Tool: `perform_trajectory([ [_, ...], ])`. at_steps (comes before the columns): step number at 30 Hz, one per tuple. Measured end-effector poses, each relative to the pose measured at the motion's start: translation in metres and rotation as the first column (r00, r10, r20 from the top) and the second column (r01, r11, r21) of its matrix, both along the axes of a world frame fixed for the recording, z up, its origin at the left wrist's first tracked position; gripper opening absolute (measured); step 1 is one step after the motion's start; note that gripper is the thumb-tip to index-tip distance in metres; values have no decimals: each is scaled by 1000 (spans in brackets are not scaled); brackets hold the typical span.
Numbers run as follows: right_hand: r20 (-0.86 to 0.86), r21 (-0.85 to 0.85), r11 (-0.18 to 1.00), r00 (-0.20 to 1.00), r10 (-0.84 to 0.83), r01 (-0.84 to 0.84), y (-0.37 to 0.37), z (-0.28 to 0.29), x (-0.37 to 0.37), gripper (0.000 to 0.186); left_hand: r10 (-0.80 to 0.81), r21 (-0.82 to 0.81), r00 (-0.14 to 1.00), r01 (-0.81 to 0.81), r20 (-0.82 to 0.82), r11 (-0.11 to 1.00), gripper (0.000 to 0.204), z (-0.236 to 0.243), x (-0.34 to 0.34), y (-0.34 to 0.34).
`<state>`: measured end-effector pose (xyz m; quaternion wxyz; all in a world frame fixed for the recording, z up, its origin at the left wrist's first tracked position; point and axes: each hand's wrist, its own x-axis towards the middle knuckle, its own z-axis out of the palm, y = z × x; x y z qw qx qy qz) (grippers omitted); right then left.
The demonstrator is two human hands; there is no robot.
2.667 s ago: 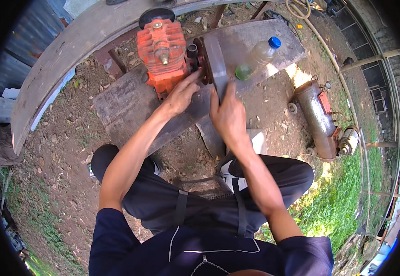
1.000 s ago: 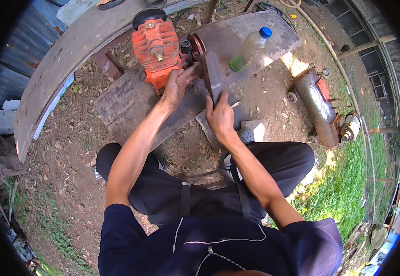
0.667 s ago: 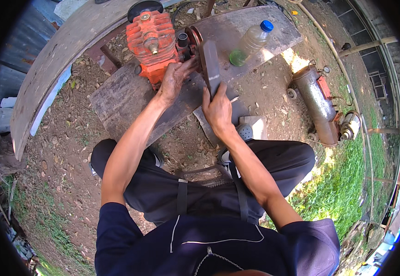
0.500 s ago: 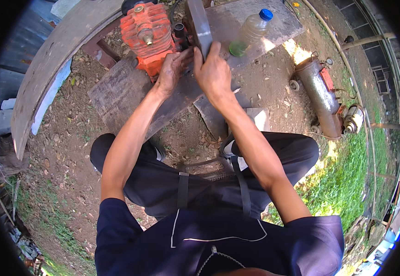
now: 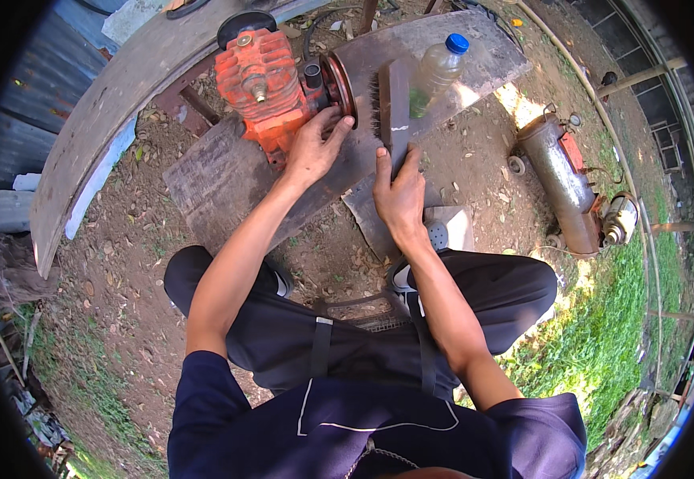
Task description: The person brushes a red pump head with a wire brush, pours liquid from a plastic bottle onto it, and wipes a small plate with a cloth. They then use two wrenches to tighten bolts on a pulley wheel.
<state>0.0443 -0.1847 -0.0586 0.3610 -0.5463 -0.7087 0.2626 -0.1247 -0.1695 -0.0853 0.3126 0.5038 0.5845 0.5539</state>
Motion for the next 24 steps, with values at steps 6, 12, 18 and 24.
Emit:
perform_trajectory([
  [6, -6, -11, 1000, 1000, -6, 6, 14, 5, 8, 52, 178, 69, 892, -164, -415, 984, 31, 0, 11, -1],
  [12, -29, -104, 995, 1000, -13, 10, 4, 6, 8, 46, 242, 273, 831, -113, -502, 955, 25, -34, 13, -13],
  [18, -66, -117, 992, 997, 42, -50, -1, 4, 11, 45, 185, 256, 813, -45, -553, 966, 29, -48, 14, -32],
  [24, -65, -33, 999, 998, 3, -5, -6, -6, 25, 49, 34, -16, 935, -43, -352, 999, 38, -27, 16, -31],
])
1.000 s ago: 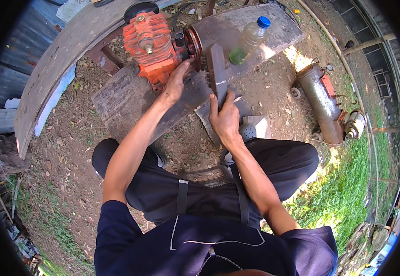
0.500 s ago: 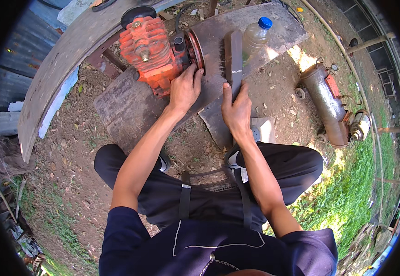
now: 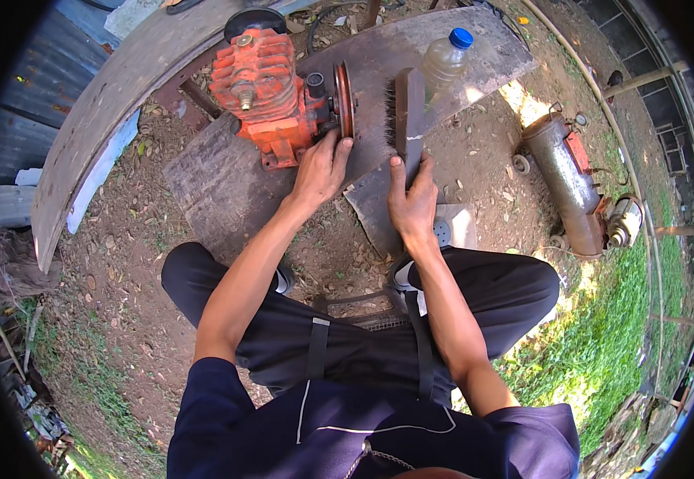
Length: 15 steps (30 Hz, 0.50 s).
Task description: The person brushes a red pump head with a wire brush, pours liquid from a plastic bottle onto it, and wipes a small plate with a cloth. They then use two wrenches to tighten bolts on a pulley wheel.
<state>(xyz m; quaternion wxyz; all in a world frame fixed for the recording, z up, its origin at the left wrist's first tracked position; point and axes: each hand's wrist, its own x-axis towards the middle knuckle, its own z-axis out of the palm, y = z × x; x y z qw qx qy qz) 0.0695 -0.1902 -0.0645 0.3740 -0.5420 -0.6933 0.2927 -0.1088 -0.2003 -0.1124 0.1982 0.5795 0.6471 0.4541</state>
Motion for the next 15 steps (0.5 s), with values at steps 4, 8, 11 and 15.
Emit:
perform_trajectory([
  [4, -13, -66, 998, 1000, 7, -8, -2, -1, 10, 49, 124, 11, 975, -128, 187, 992, 44, 4, 10, 4],
  [8, -5, -117, 993, 1000, -28, 27, -5, -3, 18, 55, 277, 70, 927, -303, 252, 950, 47, 20, 21, 9],
  [11, -36, -67, 998, 999, -3, 0, -4, -10, 19, 50, 304, -86, 906, -291, 295, 953, 45, 42, 22, 6],
  [15, -39, -90, 996, 999, 24, -27, -9, -6, 11, 49, 259, 12, 965, -260, 46, 966, 43, 43, 16, 4],
])
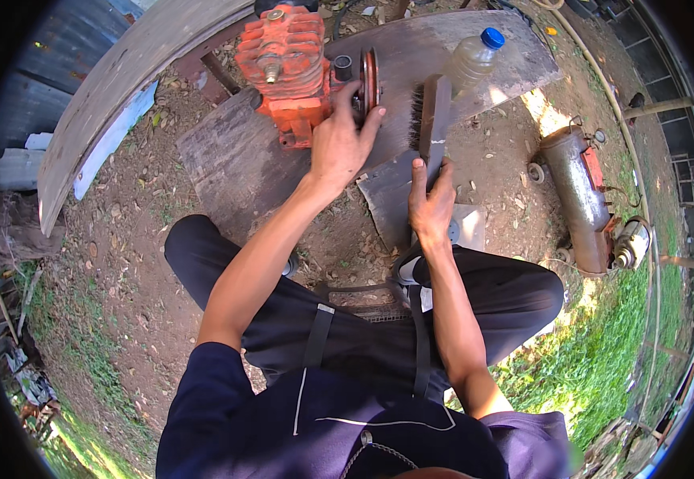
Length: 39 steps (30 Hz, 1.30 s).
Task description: The person brushes a red pump head with a wire brush, pours liquid from a plastic bottle onto it, and wipes a small plate with a cloth. They then use two wrenches to tighten bolts on a pulley wheel.
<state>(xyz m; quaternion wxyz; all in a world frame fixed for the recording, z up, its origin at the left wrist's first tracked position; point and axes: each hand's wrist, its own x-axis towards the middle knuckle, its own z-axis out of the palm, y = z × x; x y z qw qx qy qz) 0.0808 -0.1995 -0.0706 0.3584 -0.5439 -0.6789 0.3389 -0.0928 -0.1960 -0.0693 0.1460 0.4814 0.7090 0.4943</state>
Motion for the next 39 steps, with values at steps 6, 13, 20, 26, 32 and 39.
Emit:
perform_trajectory([
  [6, -1, -14, 1000, 1000, 20, -20, -2, -2, -2, 49, 48, 2, 969, -49, -244, 999, 34, -4, 17, 1],
  [13, 13, 12, 1000, 1000, -11, 11, -3, -8, 2, 51, 6, 5, 970, -5, -242, 1000, 41, -38, 26, -37],
  [20, 24, -16, 999, 999, -28, 29, -7, -7, 16, 49, -80, -69, 979, 68, -187, 995, 42, -44, 16, -46],
  [26, -21, -17, 1000, 1000, -18, 18, -3, -2, 24, 47, -127, -77, 986, 119, -105, 990, 40, -34, 7, -47],
  [32, -45, -60, 998, 999, 3, -6, -1, -9, 26, 49, -144, -96, 988, 138, -58, 986, 44, 2, 9, -25],
  [39, -39, -81, 997, 999, -1, -2, 5, -1, 28, 54, -90, -281, 995, 76, -39, 957, 55, 44, 5, 23],
])
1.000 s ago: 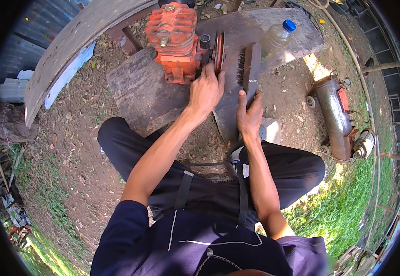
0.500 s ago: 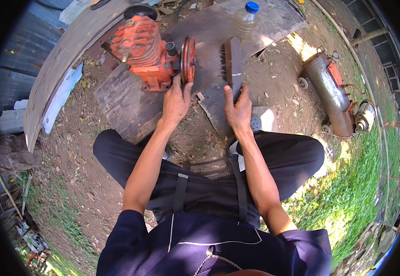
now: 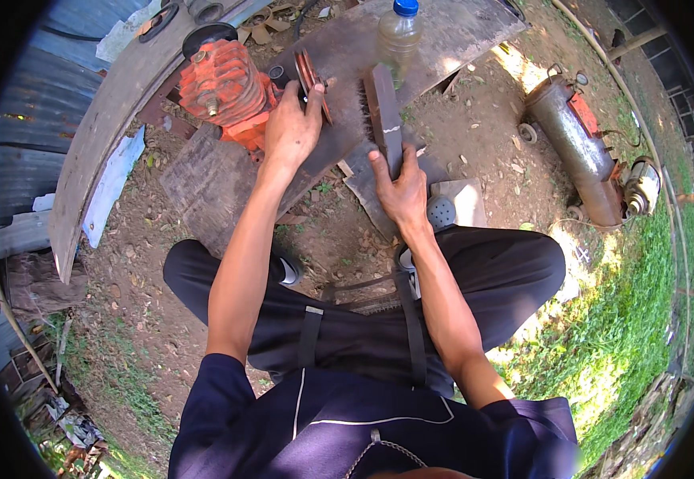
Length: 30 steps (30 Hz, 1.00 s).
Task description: The person brushes a red pump head with a wire brush, pours liquid from a plastic bottle onto it, and wipes a small plate with a cloth. They then use two wrenches to tighten bolts on a pulley wheel.
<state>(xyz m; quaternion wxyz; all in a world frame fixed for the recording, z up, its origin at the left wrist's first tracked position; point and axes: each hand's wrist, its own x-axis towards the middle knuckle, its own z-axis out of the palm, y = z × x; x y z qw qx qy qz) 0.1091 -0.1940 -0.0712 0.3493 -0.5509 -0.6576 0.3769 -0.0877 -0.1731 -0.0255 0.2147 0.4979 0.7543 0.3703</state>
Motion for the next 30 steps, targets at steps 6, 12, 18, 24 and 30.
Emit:
perform_trajectory([
  [6, -143, 50, 997, 988, 65, -59, 29, 19, -35, 50, 240, 242, 914, -326, 327, 914, 56, -25, -26, -64],
  [12, -220, -15, 986, 962, 161, -168, 87, 25, -81, 53, 284, 521, 945, -328, 164, 788, 79, -50, -85, -52],
  [18, -257, 45, 968, 933, 252, -249, 98, 17, -94, 61, 57, 362, 963, -153, 263, 919, 83, -52, -104, -49],
  [24, -105, 40, 972, 967, 233, -230, 105, 26, -109, 58, 77, 364, 863, -289, 499, 885, 75, -76, -94, -54],
  [30, -193, -7, 972, 954, 229, -235, 103, 18, -105, 50, 94, 256, 822, -280, 561, 925, 70, -71, -90, -55],
])
